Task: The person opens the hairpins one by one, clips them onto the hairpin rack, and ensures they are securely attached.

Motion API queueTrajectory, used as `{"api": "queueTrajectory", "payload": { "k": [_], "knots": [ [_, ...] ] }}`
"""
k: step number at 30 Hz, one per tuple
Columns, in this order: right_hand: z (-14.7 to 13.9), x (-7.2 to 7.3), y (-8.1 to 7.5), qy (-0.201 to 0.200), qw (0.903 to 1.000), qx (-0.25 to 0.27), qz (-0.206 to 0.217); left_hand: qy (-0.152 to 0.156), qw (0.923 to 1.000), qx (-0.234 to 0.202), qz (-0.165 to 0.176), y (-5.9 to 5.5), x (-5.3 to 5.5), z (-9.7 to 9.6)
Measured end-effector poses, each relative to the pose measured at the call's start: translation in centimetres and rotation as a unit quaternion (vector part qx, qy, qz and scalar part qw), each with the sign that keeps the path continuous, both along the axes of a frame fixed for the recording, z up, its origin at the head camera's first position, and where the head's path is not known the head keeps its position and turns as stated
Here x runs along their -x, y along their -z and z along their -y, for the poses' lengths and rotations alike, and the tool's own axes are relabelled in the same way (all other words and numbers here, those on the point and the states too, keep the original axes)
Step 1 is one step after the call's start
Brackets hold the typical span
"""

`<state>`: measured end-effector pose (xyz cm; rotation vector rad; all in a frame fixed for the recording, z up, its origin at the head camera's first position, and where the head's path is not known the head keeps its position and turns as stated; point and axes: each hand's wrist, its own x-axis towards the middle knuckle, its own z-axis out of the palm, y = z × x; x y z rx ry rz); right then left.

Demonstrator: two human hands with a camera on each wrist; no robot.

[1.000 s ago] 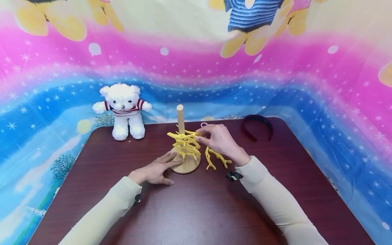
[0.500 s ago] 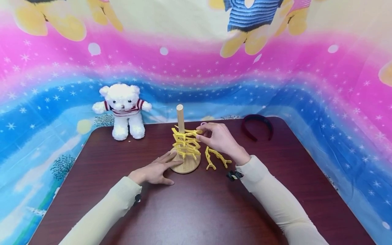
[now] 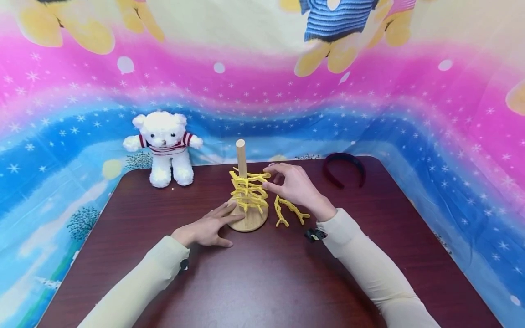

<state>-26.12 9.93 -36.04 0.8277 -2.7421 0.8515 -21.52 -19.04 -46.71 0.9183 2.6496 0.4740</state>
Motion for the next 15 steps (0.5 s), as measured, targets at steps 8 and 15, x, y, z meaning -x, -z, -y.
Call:
{"api": "queueTrajectory", "payload": {
  "k": [8, 15],
  "knots": [
    [-0.7, 0.0, 0.1, -0.007, 0.9998, 0.017, 0.003, 0.004, 1.0000, 0.002, -0.006, 0.1, 0.1, 0.0],
    [-2.3, 0.0, 0.5, -0.015, 0.9988, 0.041, 0.022, 0.009, 0.9998, -0.004, -0.018, 0.1, 0.1, 0.1]
  ]
}}
